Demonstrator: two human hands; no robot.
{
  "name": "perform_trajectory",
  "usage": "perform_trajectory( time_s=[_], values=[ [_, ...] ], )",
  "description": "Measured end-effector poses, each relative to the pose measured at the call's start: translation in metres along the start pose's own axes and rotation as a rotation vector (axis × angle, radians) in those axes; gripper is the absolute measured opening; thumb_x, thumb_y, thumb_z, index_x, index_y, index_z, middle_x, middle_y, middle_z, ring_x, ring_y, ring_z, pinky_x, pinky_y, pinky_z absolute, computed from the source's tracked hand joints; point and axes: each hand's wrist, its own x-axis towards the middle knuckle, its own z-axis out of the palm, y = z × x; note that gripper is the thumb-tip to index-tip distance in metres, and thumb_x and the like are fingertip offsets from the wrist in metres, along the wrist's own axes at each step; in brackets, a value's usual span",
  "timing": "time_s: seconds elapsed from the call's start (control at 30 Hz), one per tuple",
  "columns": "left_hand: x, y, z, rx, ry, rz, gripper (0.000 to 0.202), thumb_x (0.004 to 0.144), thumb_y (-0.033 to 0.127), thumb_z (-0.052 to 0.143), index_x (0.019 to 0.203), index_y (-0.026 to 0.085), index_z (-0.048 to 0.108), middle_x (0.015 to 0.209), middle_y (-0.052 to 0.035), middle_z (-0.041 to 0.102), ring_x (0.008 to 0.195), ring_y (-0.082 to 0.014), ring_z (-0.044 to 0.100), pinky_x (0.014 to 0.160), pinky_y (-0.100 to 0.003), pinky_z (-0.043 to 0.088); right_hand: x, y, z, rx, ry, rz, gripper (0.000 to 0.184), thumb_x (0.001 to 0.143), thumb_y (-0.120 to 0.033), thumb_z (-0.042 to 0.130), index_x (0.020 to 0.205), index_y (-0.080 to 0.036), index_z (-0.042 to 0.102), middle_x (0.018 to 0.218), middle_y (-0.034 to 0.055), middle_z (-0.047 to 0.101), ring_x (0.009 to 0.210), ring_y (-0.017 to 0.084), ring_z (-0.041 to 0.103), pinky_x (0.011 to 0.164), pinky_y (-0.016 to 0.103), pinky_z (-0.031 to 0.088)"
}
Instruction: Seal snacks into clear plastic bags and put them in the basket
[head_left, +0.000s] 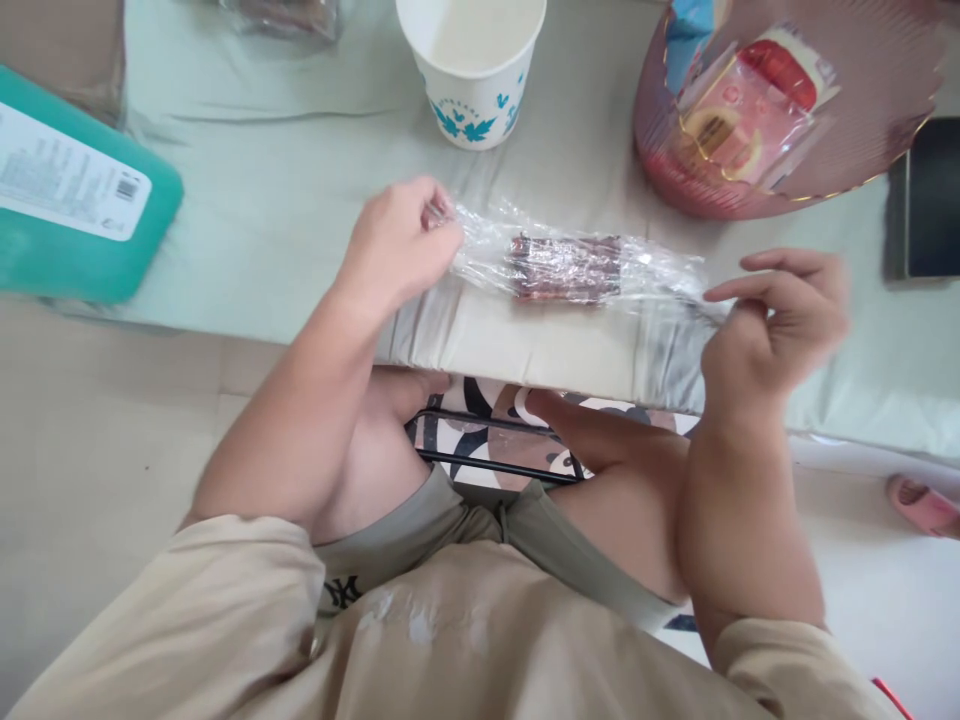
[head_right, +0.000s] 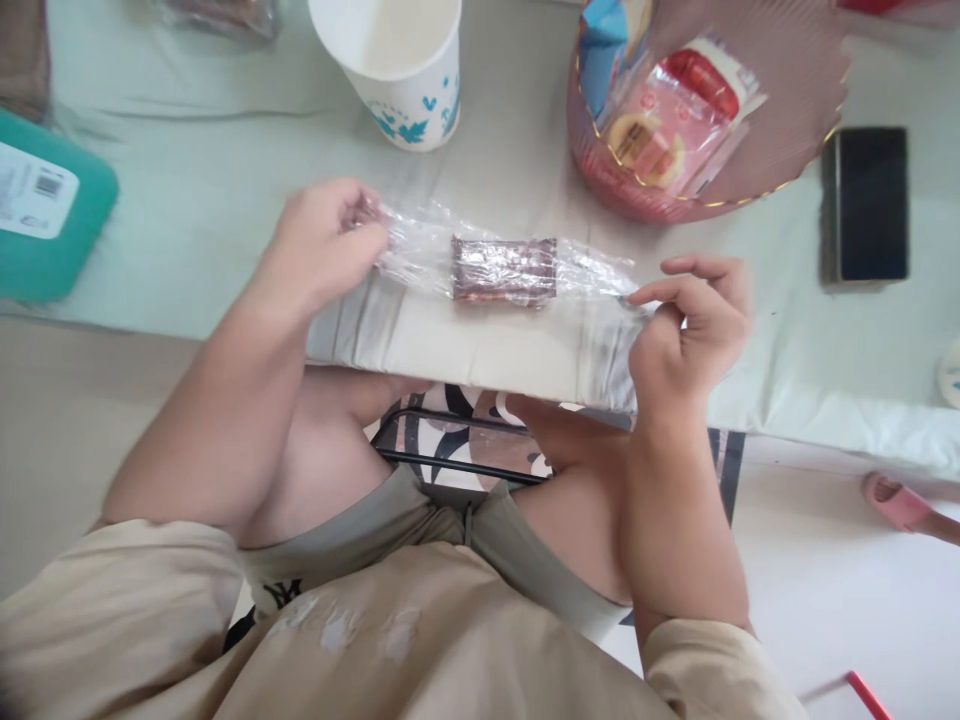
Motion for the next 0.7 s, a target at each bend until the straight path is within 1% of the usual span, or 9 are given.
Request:
perform_trajectory(
  time_s=[0.1,0.17,0.23,0.3,0.37,0.47,0.53,0.63,0.7],
  values=[
    [-0.001,0.014,0.001,-0.044,-0.005,-0.058,0.019,0.092,0.041,0.067,0.102,0.024,0.065,0.101,0.0024,0.073,0.099,-0.0179,0.062,0.096,-0.038,0.050,0.000,-0.013,0.005,0.108,0.027,-0.065,0.028,0.078,-0.011,0.049,0.088,-0.022,0.072,0.098,0.0128,0.070,0.101,0.031,0.067,0.092,0.050,0.049],
    [-0.001,0.023,0.003,-0.038,-0.046,-0.019,0.014,0.087,0.034,0.070,0.096,0.024,0.067,0.102,0.0003,0.074,0.099,-0.0194,0.066,0.094,-0.039,0.052,0.001,-0.022,0.010,0.100,-0.059,-0.078,0.033,0.082,-0.017,0.052,0.111,-0.021,0.069,0.109,0.0139,0.072,0.107,0.032,0.067,0.095,0.050,0.049],
    [-0.001,0.027,0.004,0.003,-0.037,0.031,0.006,0.085,0.030,0.068,0.086,0.024,0.067,0.097,-0.0024,0.073,0.097,-0.0219,0.068,0.092,-0.042,0.053,0.003,-0.030,0.015,0.043,-0.189,-0.059,0.044,0.086,-0.026,0.057,0.130,-0.021,0.060,0.118,0.0145,0.071,0.112,0.032,0.066,0.100,0.052,0.048],
    [-0.001,0.028,0.002,0.013,0.004,0.081,0.010,0.089,0.030,0.063,0.081,0.024,0.065,0.097,-0.0038,0.072,0.099,-0.0232,0.068,0.094,-0.044,0.053,0.005,-0.037,0.018,-0.050,-0.282,-0.026,0.051,0.085,-0.033,0.061,0.135,-0.021,0.056,0.111,0.0121,0.072,0.110,0.032,0.066,0.103,0.054,0.047],
    [-0.003,0.028,-0.001,-0.033,0.062,0.131,0.017,0.093,0.035,0.061,0.080,0.025,0.061,0.100,-0.0023,0.073,0.104,-0.0213,0.065,0.099,-0.045,0.051,0.006,-0.044,0.020,-0.160,-0.330,-0.003,0.045,0.084,-0.033,0.060,0.128,-0.022,0.060,0.099,0.0086,0.070,0.106,0.031,0.066,0.103,0.055,0.047],
    [-0.009,0.027,-0.008,-0.139,0.120,0.193,0.026,0.097,0.046,0.060,0.082,0.025,0.058,0.103,0.0028,0.073,0.105,-0.0166,0.059,0.102,-0.045,0.050,0.007,-0.061,0.015,-0.262,-0.369,0.006,0.024,0.084,-0.026,0.055,0.104,-0.025,0.067,0.094,0.0073,0.068,0.101,0.029,0.065,0.099,0.051,0.049],
    [-0.013,0.026,-0.013,-0.219,0.125,0.212,0.031,0.097,0.053,0.057,0.084,0.025,0.058,0.101,0.0039,0.073,0.102,-0.0155,0.058,0.095,-0.045,0.051,0.007,-0.074,0.009,-0.238,-0.352,-0.021,0.015,0.082,-0.021,0.053,0.089,-0.026,0.066,0.096,0.0079,0.069,0.100,0.028,0.066,0.095,0.048,0.051],
    [-0.021,0.029,-0.022,-0.333,0.074,0.197,0.035,0.094,0.058,0.056,0.078,0.026,0.058,0.093,0.0006,0.073,0.087,-0.0161,0.061,0.078,-0.045,0.055,0.007,-0.091,-0.003,-0.107,-0.359,-0.088,0.014,0.079,-0.017,0.052,0.078,-0.026,0.063,0.093,0.0066,0.072,0.094,0.025,0.068,0.090,0.043,0.052],
    [-0.026,0.031,-0.028,-0.370,-0.031,0.164,0.032,0.089,0.056,0.058,0.076,0.027,0.061,0.086,-0.0023,0.074,0.079,-0.0186,0.065,0.067,-0.045,0.055,0.008,-0.095,-0.008,0.001,-0.500,-0.083,0.014,0.076,-0.018,0.052,0.076,-0.025,0.064,0.083,0.0040,0.073,0.082,0.022,0.068,0.080,0.039,0.053]
  ],
)
